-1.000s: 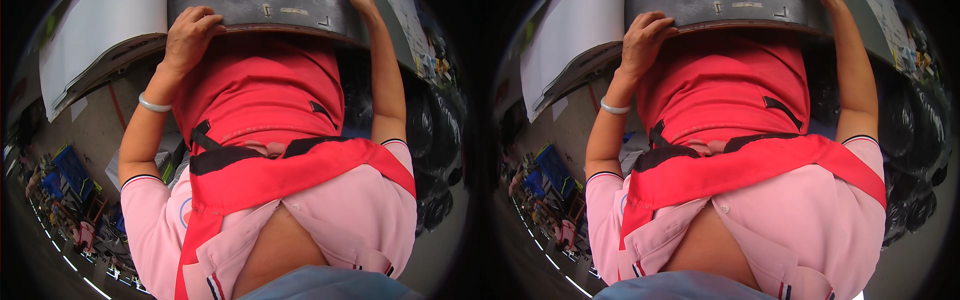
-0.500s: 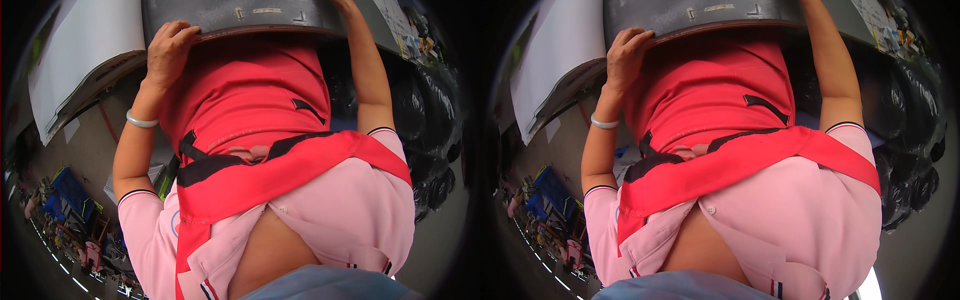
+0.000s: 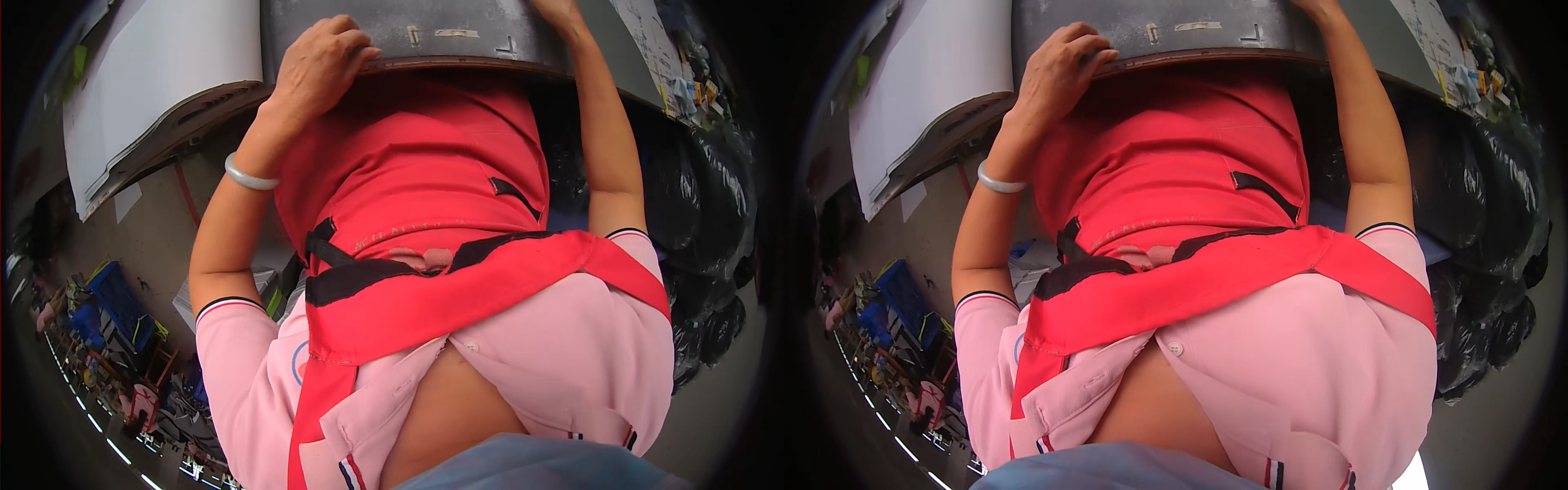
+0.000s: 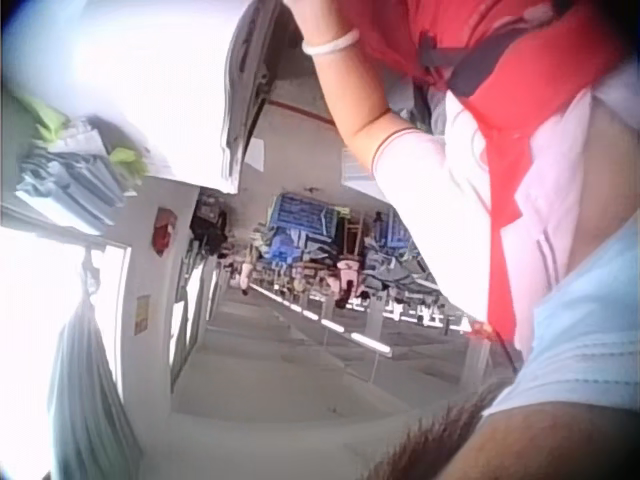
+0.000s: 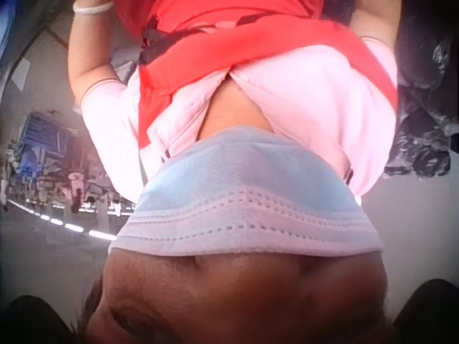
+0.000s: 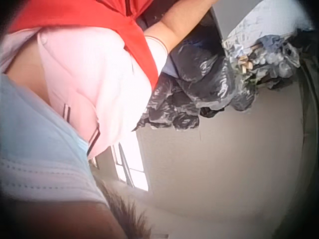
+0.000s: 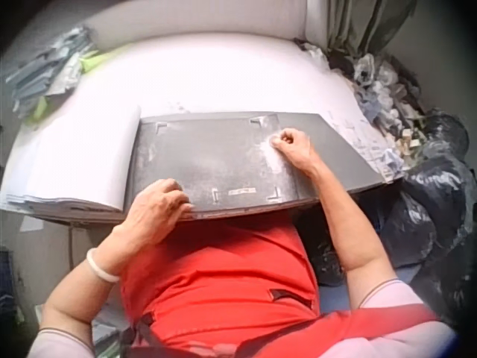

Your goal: The person repeatedly places a grey rectangular component onto a white sheet on a workbench, aligns it, and then removes it. This cycle of placing and removing the component is performed continuously throughout the video.

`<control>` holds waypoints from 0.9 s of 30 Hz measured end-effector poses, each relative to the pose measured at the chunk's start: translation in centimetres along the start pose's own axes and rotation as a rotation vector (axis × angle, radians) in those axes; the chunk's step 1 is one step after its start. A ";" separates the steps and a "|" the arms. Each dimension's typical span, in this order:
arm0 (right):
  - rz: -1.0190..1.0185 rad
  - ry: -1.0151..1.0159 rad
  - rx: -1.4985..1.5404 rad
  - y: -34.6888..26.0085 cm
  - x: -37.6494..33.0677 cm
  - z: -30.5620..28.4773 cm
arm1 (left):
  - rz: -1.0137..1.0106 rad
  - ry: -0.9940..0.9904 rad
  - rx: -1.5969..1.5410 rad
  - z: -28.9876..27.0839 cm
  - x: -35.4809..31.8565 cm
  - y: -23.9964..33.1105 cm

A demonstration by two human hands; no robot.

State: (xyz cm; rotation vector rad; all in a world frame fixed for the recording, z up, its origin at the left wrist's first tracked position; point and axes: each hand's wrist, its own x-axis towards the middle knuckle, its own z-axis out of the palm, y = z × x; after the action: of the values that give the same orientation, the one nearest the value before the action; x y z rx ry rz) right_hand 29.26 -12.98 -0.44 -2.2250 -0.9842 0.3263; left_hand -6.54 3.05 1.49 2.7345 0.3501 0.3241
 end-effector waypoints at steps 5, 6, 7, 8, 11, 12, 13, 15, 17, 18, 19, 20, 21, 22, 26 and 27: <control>0.024 -0.009 0.040 -0.5 -0.4 -0.1 | 0.103 0.230 -0.084 4.7 7.2 1.6; 0.047 0.047 0.180 0.3 -0.4 -0.3 | 0.097 0.264 -0.063 5.3 7.8 1.7; 0.071 0.107 0.318 1.1 -0.7 -0.3 | 0.094 0.297 -0.045 5.9 8.3 1.7; 0.034 0.108 0.315 2.0 -1.1 -0.5 | 0.092 0.330 -0.029 6.5 8.7 1.8; -0.091 -0.066 0.348 0.6 -4.9 -2.1 | 0.080 0.291 0.025 6.3 8.4 2.0; -0.077 -0.119 0.281 -0.5 -7.0 -2.1 | 0.085 0.295 0.034 6.2 8.6 2.2; -0.029 -0.176 0.133 -2.3 -8.7 -1.8 | 0.067 0.291 0.066 6.0 8.3 2.1; -0.215 -0.153 0.028 -3.1 -11.0 -1.9 | 0.076 0.313 0.094 6.3 8.5 2.3; -0.185 -0.172 0.032 -3.1 -11.8 -2.2 | 0.077 0.361 0.112 7.0 8.7 2.2; -0.172 -0.182 0.039 -3.1 -12.0 -2.2 | 0.033 0.255 0.092 7.1 8.8 2.0; -0.204 -0.184 0.007 -3.1 -12.0 -2.1 | 0.037 0.257 0.096 7.2 8.8 2.0; -0.237 -0.187 -0.025 -3.2 -12.0 -2.0 | 0.039 0.260 0.101 7.3 8.8 1.9; -0.270 -0.189 -0.055 -3.2 -12.0 -1.9 | 0.042 0.263 0.107 7.2 8.7 1.9; -0.301 -0.198 -0.060 -3.3 -11.9 -1.7 | 0.040 0.259 0.095 7.1 8.6 1.9; -0.433 -0.181 -0.142 -2.9 -11.8 -1.4 | 0.029 0.247 0.051 6.9 8.5 2.1; -0.469 -0.161 -0.168 -3.0 -11.8 -1.2 | 0.025 0.239 0.050 6.8 8.6 2.0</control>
State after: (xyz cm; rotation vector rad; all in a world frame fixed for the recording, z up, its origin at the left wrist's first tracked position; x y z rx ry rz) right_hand 20.10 -20.67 1.94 -2.0517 -1.6299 0.2163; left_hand 3.73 1.45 -2.38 2.7549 0.3921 0.6608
